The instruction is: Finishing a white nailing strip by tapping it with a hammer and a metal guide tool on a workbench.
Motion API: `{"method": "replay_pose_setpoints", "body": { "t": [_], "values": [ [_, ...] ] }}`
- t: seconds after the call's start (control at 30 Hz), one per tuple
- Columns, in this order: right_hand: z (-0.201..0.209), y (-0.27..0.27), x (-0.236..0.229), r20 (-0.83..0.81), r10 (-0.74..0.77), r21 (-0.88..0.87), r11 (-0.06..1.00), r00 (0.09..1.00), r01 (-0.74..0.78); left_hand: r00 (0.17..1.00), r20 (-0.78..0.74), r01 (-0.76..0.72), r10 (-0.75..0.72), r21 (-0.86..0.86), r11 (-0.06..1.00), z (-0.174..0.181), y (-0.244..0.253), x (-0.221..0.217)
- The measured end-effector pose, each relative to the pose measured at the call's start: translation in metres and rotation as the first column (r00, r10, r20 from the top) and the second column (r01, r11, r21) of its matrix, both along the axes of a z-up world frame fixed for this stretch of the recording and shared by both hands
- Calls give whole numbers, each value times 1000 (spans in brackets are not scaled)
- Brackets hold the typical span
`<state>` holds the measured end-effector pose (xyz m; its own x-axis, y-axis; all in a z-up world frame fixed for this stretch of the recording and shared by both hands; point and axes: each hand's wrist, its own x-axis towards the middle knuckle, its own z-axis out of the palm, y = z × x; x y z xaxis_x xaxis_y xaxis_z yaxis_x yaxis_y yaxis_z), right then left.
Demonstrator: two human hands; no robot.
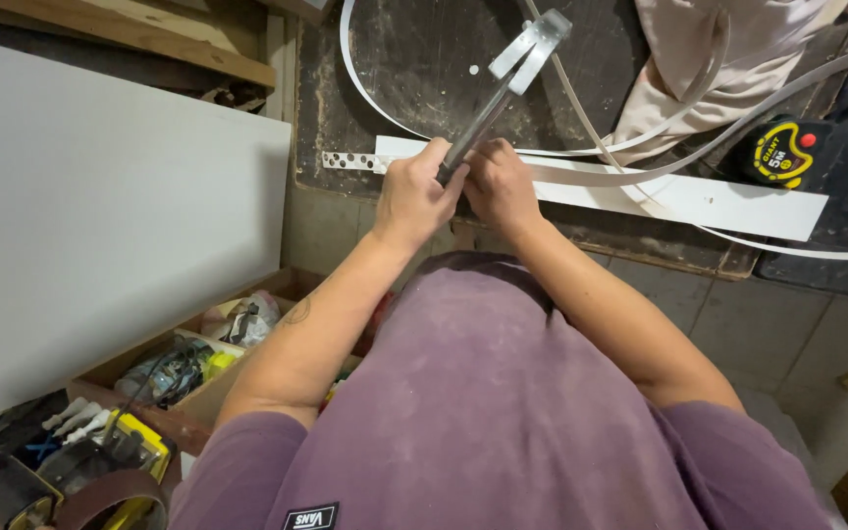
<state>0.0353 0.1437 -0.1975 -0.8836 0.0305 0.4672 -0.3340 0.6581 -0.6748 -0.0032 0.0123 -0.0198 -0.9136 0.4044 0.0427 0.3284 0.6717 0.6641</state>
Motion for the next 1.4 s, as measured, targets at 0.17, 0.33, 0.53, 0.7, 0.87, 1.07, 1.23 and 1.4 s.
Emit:
{"method": "replay_pose_setpoints", "body": {
  "t": [0.17, 0.33, 0.53, 0.7, 0.87, 1.07, 1.23, 1.4],
  "values": [
    [11, 4, -4, 23, 5, -30, 1000, 1000, -4, 999, 34, -5, 3, 60, 998, 3, -2, -1],
    [20, 9, -2, 38, 34, -69, 997, 999, -31, 999, 19, -30, 27, 138, 990, 48, -26, 14],
    [29, 7, -3, 23, 42, -101, 994, 999, -40, 980, 191, -63, 63, -3, 998, 123, -109, 39],
    [30, 7, -6, 37, 42, -101, 994, 998, -38, 998, -14, -53, 54, 99, 994, 186, -107, 72],
    [22, 11, -1, 21, 5, -28, 1000, 1000, -5, 997, 44, 72, -65, -170, 983, 93, -112, 92],
    [27, 4, -8, 4, 45, -51, 998, 999, -44, 941, 267, -168, 208, -165, 972, 113, -91, 83],
    [22, 7, -3, 41, 15, -41, 999, 999, -14, 984, 55, -168, 168, 3, 986, 46, -35, 33],
    [3, 8, -4, 0, 6, 14, 1000, 1000, -6, 996, -54, -67, 73, 108, 992, 11, -3, 11]
  ]
}}
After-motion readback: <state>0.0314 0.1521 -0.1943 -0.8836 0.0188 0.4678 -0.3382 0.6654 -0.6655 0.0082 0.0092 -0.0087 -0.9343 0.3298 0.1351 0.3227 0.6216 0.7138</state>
